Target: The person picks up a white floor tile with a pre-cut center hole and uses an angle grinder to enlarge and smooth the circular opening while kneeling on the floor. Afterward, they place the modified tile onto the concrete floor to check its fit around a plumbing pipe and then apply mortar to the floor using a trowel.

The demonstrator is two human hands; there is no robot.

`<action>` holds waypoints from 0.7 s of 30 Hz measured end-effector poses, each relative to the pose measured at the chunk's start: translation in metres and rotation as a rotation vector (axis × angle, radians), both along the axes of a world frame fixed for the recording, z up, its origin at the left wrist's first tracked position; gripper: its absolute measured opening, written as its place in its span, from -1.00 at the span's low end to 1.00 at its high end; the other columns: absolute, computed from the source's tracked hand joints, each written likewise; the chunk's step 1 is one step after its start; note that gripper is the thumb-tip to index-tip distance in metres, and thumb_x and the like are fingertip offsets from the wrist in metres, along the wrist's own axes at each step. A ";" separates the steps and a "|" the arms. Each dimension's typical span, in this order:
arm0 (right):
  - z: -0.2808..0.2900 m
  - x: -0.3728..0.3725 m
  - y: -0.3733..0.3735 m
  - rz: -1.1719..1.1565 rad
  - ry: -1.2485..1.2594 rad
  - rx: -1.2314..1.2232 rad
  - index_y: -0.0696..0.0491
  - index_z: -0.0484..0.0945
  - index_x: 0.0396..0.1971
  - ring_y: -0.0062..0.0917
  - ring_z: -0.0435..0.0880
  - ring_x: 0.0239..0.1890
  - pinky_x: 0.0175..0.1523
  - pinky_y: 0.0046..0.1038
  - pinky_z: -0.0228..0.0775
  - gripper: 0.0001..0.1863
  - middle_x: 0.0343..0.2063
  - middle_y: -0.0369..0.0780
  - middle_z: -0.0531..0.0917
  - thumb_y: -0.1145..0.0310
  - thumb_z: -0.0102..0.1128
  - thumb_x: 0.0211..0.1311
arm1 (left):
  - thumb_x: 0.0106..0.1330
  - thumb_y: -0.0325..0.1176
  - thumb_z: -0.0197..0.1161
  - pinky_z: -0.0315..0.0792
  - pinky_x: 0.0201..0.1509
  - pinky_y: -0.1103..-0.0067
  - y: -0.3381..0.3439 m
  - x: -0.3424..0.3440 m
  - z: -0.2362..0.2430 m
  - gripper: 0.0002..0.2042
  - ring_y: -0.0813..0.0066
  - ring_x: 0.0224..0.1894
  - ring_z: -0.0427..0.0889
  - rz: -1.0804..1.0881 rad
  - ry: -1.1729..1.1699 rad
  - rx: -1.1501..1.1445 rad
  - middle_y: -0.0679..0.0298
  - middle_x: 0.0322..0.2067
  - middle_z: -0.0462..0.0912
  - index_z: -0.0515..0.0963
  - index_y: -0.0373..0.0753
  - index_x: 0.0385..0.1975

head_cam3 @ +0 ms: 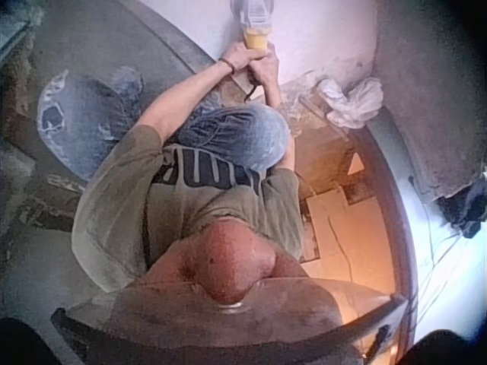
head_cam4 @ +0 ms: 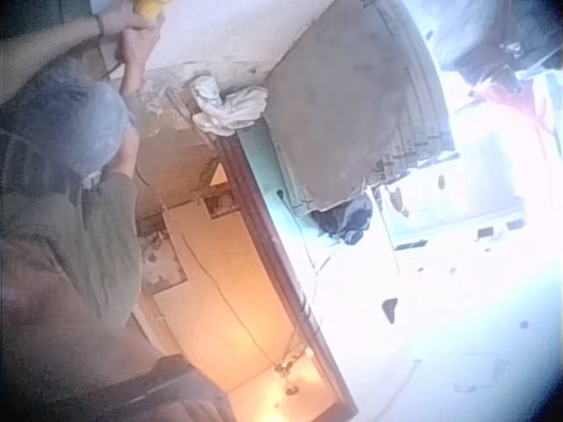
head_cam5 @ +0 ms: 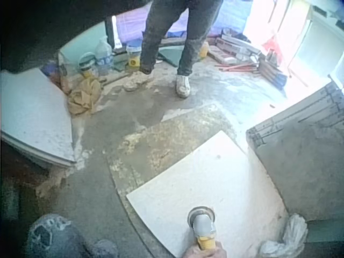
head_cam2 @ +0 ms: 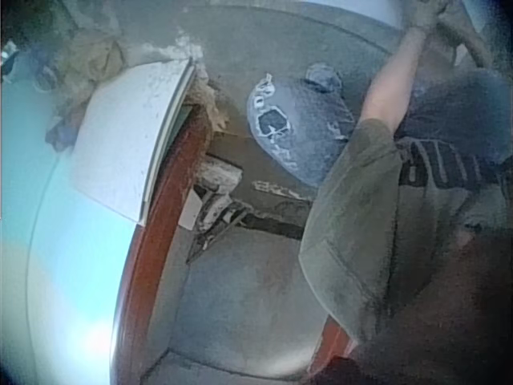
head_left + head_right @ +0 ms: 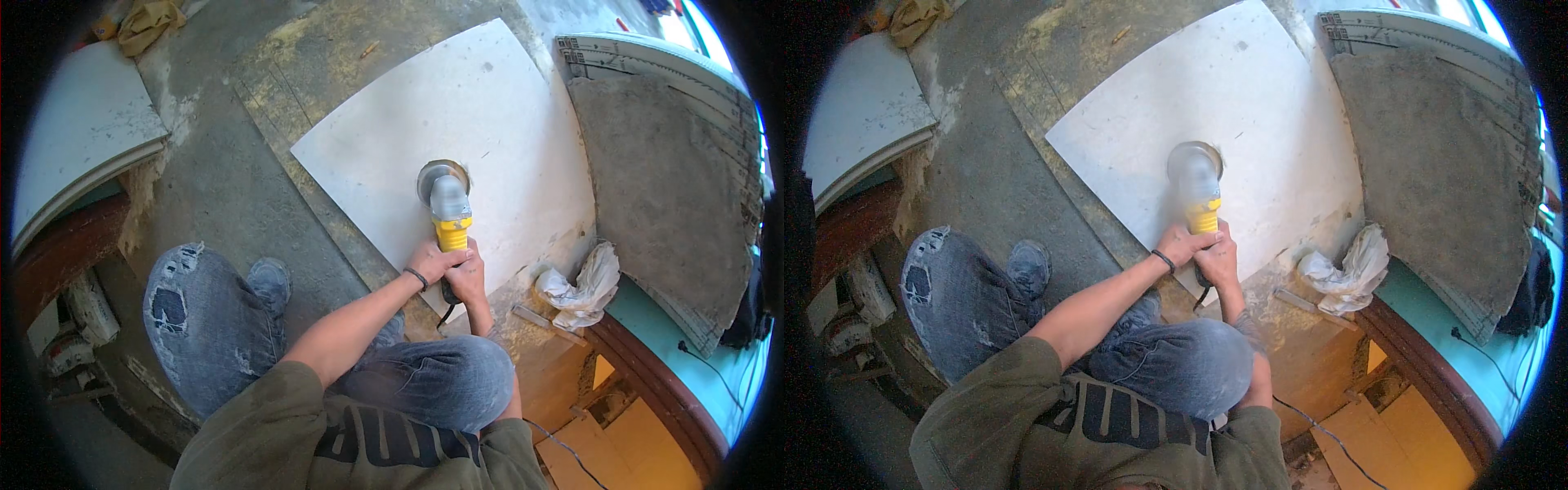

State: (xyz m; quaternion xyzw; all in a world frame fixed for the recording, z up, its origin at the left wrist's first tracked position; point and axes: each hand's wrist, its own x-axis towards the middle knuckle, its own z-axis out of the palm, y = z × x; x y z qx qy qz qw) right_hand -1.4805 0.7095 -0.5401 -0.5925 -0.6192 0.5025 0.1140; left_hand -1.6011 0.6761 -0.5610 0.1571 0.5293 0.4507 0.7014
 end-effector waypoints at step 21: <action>0.016 -0.013 0.004 0.023 -0.115 -0.003 0.16 0.40 0.05 -0.13 0.69 -0.14 -0.06 -0.27 0.50 -0.39 -0.27 0.05 0.68 0.34 0.31 -0.09 | 0.14 -0.07 0.41 0.51 -0.13 0.56 -0.002 0.002 -0.016 -0.61 0.52 -0.25 0.66 -0.019 -0.025 0.023 0.27 -0.29 0.70 0.63 -0.25 -0.18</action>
